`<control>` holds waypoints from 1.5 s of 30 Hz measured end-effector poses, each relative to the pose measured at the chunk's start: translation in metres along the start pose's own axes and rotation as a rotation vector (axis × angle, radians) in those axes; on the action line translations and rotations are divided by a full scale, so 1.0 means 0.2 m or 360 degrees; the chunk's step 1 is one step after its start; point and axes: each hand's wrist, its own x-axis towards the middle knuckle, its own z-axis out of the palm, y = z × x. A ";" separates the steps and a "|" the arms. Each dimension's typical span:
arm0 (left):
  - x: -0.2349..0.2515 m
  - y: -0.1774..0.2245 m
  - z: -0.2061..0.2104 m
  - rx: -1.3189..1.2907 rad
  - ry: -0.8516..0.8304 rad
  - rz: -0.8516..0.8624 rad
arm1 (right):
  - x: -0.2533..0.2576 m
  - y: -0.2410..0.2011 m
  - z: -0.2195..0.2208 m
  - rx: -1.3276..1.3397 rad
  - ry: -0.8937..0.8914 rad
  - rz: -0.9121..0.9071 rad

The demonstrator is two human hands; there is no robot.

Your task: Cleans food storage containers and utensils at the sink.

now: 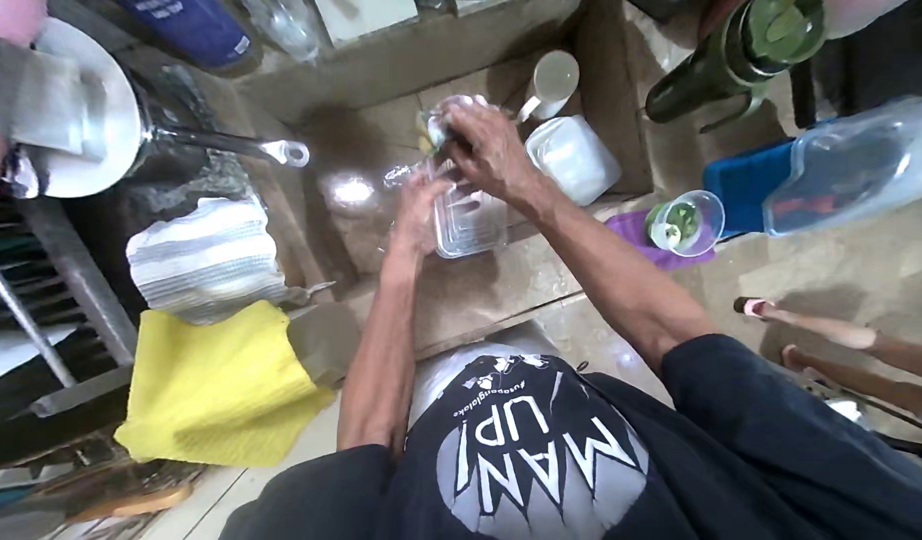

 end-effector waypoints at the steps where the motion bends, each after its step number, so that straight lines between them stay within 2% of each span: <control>1: -0.01 0.04 0.00 0.0011 -0.0005 0.0104 | 0.00 0.01 -0.02 -0.0010 0.0063 0.0050; 3: -0.03 0.10 0.00 -0.0015 -0.0118 0.0288 | -0.01 0.04 -0.03 0.0002 0.0279 0.0148; 6: -0.02 0.10 -0.02 -0.0112 -0.0152 0.0253 | -0.04 0.03 -0.02 -0.0045 0.0361 0.0183; 9: 0.05 0.08 -0.09 -0.0254 -0.0093 0.0208 | -0.18 -0.04 0.00 -0.0230 -0.0009 0.0291; 12: 0.07 0.08 -0.14 -0.0297 0.0003 0.0318 | -0.36 -0.17 0.06 -0.0111 -0.0376 0.0641; 15: 0.05 0.04 -0.11 -0.0158 0.0033 0.0348 | -0.35 -0.25 0.08 0.0196 -0.0294 0.1003; 18: 0.00 -0.05 -0.05 -0.0031 -0.0030 0.0317 | -0.14 -0.21 0.00 0.0262 -0.0004 0.1260; 20: -0.03 -0.07 -0.03 -0.0079 -0.0062 0.0307 | -0.01 -0.16 -0.02 0.0284 0.0230 0.1236; 22: -0.02 -0.04 -0.03 -0.0108 -0.0035 0.0360 | -0.01 -0.16 -0.01 0.0312 0.0344 0.1170; 25: 0.02 0.04 -0.07 -0.0221 0.0050 0.0490 | -0.19 -0.24 0.07 0.0250 0.0254 0.1123; 28: 0.04 0.02 -0.07 -0.0227 0.0089 0.0394 | -0.26 -0.24 0.06 0.0164 0.0061 0.1178; 32: 0.03 -0.03 0.02 -0.0087 0.0048 0.0224 | -0.09 -0.19 0.07 0.0108 0.0379 0.0871; 36: 0.09 0.05 -0.06 -0.0047 0.0015 0.0401 | -0.28 -0.32 0.21 0.0185 0.0296 0.0641; 39: 0.07 0.05 -0.07 0.0017 0.0030 0.0300 | -0.29 -0.29 0.21 0.0139 0.0185 0.0668; 42: 0.05 0.02 0.00 0.0034 0.0068 0.0156 | -0.10 -0.22 0.14 0.0088 0.0379 0.0636; 45: 0.09 0.08 -0.02 0.0050 0.0004 0.0282 | -0.16 -0.25 0.16 0.0125 0.0411 0.0643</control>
